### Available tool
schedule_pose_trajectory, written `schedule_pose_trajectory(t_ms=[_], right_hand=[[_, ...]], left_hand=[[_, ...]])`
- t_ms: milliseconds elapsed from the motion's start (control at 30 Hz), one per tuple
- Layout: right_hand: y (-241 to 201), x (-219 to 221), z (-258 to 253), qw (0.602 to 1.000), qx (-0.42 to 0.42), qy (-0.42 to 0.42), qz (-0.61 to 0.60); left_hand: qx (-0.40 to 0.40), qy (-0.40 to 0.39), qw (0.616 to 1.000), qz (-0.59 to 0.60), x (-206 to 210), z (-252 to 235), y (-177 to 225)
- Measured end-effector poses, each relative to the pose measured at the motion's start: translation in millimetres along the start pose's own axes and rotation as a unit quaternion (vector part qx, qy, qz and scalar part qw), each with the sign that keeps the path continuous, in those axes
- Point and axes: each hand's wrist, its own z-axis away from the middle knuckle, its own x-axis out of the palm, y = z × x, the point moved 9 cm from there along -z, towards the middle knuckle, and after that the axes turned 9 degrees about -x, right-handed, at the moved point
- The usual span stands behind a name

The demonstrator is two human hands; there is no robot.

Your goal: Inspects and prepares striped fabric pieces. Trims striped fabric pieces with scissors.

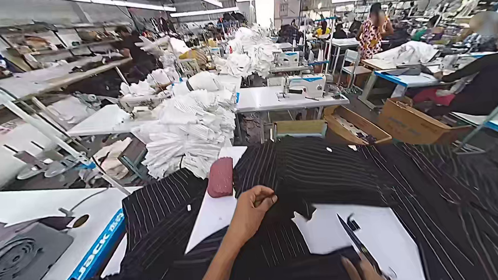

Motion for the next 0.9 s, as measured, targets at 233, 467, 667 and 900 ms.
schedule_pose_trajectory(t_ms=[233, 467, 667, 900], right_hand=[[-177.5, -3.0, 11.2, 0.860, -0.264, -0.195, -0.390], [-165.9, -1.9, 31.9, 0.907, -0.140, -0.130, -0.376], [-172.2, -8.0, 50.8, 0.908, -0.144, -0.156, -0.360], [-170.4, -12.6, 58.9, 0.911, -0.122, -0.158, -0.361]], left_hand=[[0.086, 0.014, 0.995, 0.044, 17.6, 141.7, 43.8], [0.133, 0.071, 0.974, 0.166, 30.6, 220.0, 20.9], [0.153, 0.066, 0.974, 0.153, 34.6, 236.3, 20.8], [0.224, 0.053, 0.966, 0.115, 42.3, 243.8, 28.2]])
